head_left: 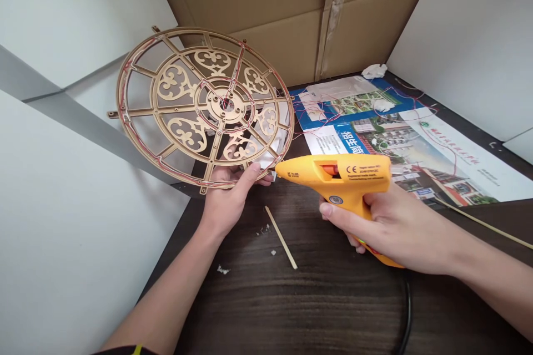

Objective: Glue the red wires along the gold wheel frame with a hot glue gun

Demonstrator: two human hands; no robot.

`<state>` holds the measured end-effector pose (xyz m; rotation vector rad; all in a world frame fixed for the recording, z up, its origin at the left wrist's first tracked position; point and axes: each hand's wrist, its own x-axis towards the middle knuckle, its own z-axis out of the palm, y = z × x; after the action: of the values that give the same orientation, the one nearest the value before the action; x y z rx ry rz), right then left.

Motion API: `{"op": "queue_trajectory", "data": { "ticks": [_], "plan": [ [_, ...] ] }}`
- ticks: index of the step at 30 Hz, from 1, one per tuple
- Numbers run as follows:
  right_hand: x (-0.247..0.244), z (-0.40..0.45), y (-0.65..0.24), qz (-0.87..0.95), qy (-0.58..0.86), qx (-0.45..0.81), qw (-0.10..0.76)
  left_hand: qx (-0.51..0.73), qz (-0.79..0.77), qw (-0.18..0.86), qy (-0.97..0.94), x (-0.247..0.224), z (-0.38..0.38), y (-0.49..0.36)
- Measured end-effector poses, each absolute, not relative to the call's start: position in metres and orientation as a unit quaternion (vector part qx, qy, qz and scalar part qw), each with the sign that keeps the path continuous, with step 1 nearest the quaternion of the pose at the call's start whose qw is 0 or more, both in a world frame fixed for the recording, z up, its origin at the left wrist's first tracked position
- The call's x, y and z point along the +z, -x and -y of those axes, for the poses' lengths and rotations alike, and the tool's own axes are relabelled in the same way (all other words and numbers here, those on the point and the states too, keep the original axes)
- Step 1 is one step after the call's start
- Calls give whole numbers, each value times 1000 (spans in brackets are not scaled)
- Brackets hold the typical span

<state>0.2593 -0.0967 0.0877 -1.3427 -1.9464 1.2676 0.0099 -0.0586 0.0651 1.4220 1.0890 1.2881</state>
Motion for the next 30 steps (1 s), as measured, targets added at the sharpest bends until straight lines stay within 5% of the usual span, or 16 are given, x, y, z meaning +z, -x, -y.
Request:
{"op": "queue_trajectory", "data": {
  "ticks": [30],
  "plan": [
    [84,96,-264,669,534,478,199,514,-447,428,-594,63,60,-8]
  ]
}}
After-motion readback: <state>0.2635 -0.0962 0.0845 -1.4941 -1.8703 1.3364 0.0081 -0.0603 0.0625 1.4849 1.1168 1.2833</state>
